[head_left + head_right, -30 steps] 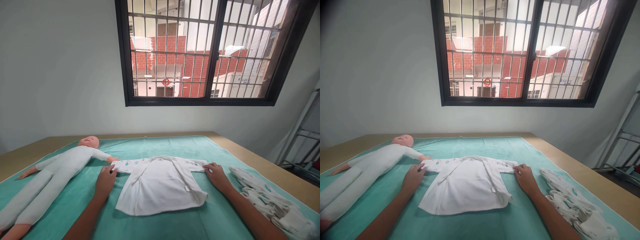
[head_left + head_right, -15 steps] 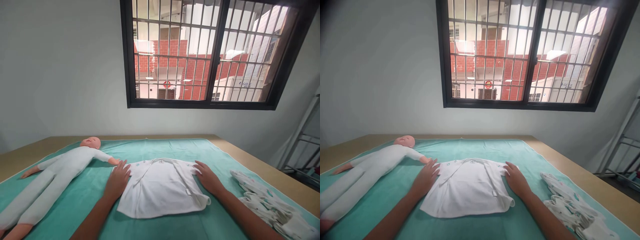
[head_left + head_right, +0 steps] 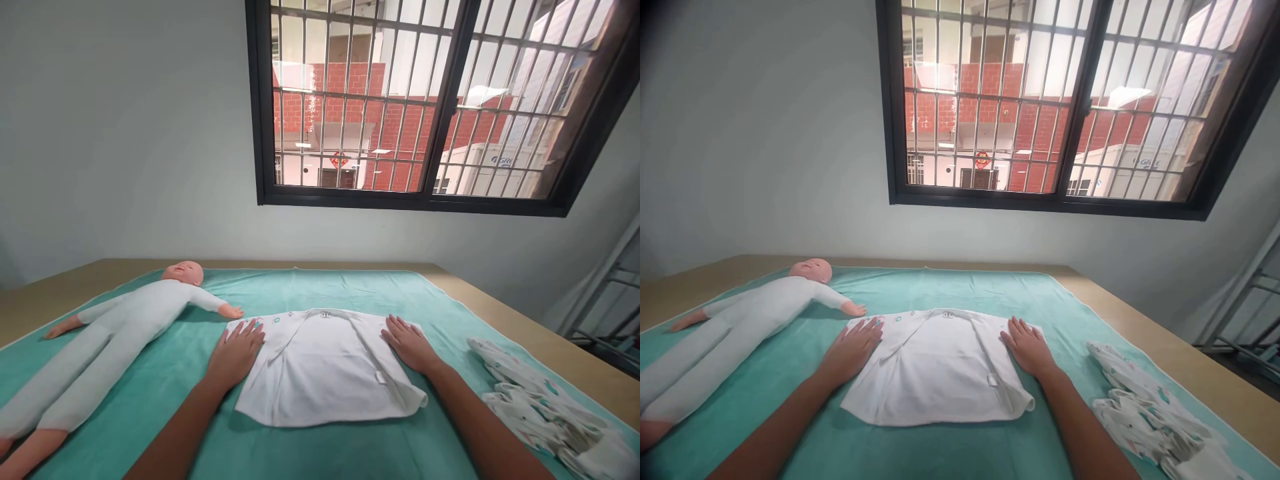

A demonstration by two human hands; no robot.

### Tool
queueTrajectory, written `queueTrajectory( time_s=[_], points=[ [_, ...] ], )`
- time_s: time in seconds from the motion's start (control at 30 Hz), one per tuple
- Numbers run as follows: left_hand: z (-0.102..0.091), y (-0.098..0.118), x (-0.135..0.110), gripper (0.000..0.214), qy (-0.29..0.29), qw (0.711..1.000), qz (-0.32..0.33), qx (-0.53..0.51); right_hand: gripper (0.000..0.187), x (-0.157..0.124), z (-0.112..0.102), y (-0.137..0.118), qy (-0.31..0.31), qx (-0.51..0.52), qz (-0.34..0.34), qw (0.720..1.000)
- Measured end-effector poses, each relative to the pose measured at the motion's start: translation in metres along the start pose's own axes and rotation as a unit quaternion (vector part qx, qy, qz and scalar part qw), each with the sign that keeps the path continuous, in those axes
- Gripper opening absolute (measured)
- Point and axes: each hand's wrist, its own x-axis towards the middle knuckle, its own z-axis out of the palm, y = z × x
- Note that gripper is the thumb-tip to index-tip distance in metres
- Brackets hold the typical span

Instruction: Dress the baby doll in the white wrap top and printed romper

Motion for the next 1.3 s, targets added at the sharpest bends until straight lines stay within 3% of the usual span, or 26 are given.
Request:
queueTrajectory(
  time_s=[0.2,0.57,0.7,0.8,0.87,0.93,1.0,1.07,1.13,1.17,1.23,1.3],
  points=[
    [0.003,-0.020,-0.001,0.049,0.010,0.997,-0.067,0.023,0.065,0.003,0.008,0.021,0.023,-0.016,0.061,0.998],
    [0.000,-0.012,-0.001,0.049,0.018,0.996,-0.084,-0.006,0.062,0.003,0.008,0.015,0.009,-0.039,0.080,0.996],
    [-0.019,-0.005,-0.005,0.045,0.017,0.995,-0.089,-0.032,0.059,-0.001,0.007,0.020,0.054,-0.034,0.068,0.996],
    [-0.049,-0.031,-0.014,0.044,0.040,0.995,-0.074,-0.060,0.057,0.006,-0.004,0.004,0.107,0.011,0.020,0.994],
    [-0.073,-0.072,-0.025,0.047,0.101,0.988,-0.084,-0.087,0.057,0.019,-0.017,-0.031,0.108,0.093,-0.039,0.989],
    [-0.097,-0.125,-0.041,0.050,0.164,0.972,-0.130,-0.106,0.057,0.040,-0.028,-0.088,0.066,0.208,-0.084,0.972],
    [-0.118,-0.179,-0.060,0.055,0.190,0.958,-0.174,-0.123,0.058,0.069,-0.034,-0.165,-0.018,0.334,-0.107,0.936],
    [-0.136,-0.219,-0.077,0.059,0.192,0.934,-0.238,-0.184,0.057,0.101,-0.032,-0.250,-0.108,0.448,-0.126,0.878],
    [-0.151,-0.239,-0.089,0.060,0.155,0.889,-0.303,-0.306,0.059,0.132,-0.022,-0.333,-0.182,0.503,-0.140,0.833],
    [-0.157,-0.241,-0.092,0.059,0.123,0.856,-0.324,-0.383,0.059,0.147,-0.017,-0.371,-0.202,0.506,-0.150,0.825],
    [-0.164,-0.239,-0.090,0.054,0.036,0.790,-0.295,-0.537,0.058,0.171,-0.005,-0.435,-0.236,0.504,-0.174,0.812],
    [-0.164,-0.233,-0.082,0.053,-0.004,0.726,-0.260,-0.637,0.060,0.187,0.002,-0.482,-0.265,0.494,-0.199,0.804]
  ],
)
